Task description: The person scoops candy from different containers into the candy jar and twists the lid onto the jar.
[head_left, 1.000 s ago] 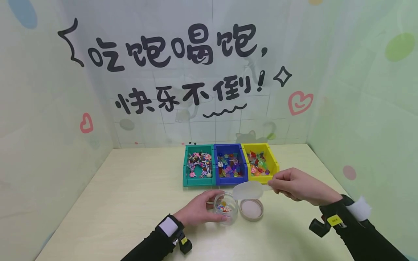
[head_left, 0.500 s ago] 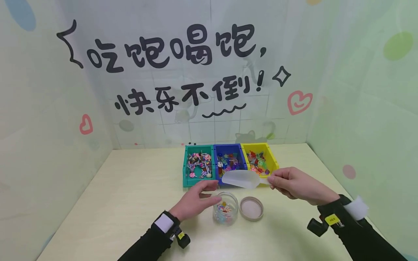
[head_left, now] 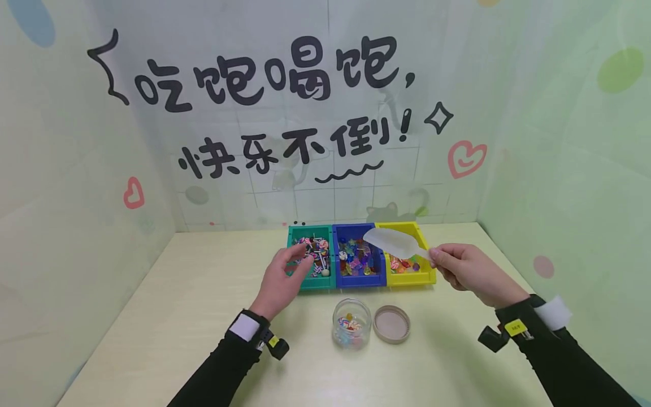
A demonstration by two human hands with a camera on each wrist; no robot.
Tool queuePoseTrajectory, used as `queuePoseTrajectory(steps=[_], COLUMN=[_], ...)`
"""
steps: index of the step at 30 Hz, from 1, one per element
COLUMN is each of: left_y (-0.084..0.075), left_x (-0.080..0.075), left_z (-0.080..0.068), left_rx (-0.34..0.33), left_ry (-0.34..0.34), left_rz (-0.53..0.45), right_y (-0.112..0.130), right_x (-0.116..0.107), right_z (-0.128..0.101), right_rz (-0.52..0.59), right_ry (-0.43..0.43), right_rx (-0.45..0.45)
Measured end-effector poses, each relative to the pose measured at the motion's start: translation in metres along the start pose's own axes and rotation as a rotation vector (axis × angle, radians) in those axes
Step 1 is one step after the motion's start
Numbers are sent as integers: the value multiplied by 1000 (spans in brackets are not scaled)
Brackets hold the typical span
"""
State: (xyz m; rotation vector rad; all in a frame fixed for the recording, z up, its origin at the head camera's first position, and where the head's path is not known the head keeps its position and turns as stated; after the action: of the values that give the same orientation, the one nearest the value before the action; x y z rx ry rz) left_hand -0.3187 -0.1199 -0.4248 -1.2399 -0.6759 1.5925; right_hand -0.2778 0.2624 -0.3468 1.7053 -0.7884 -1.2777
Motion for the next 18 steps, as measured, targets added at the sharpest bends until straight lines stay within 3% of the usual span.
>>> queuePoseTrajectory(steps=[9,18], left_y=[26,55], left_x=[-19,-15], left_z=[20,23], left_rx=[-105,-175], left_ry=[-126,-97], left_rz=[93,273], right_y=[-21,-35], right_x=[-19,-35], right_z=[12,18], right_rz=[25,27], right_ry=[-79,-119], right_rx=[6,14])
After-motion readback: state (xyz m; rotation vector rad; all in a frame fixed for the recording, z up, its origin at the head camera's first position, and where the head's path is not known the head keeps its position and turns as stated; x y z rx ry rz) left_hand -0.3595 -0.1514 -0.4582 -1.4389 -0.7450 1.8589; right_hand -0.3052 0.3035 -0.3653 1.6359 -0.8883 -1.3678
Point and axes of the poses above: each hand's wrist, its own z-axis towards the middle knuckle, its own x-axis out of the palm, y = z × x, the point moved 5 cm from there along z, towards the middle knuckle, and after that the axes turned 3 degrees about x, right-handed, at the moved point
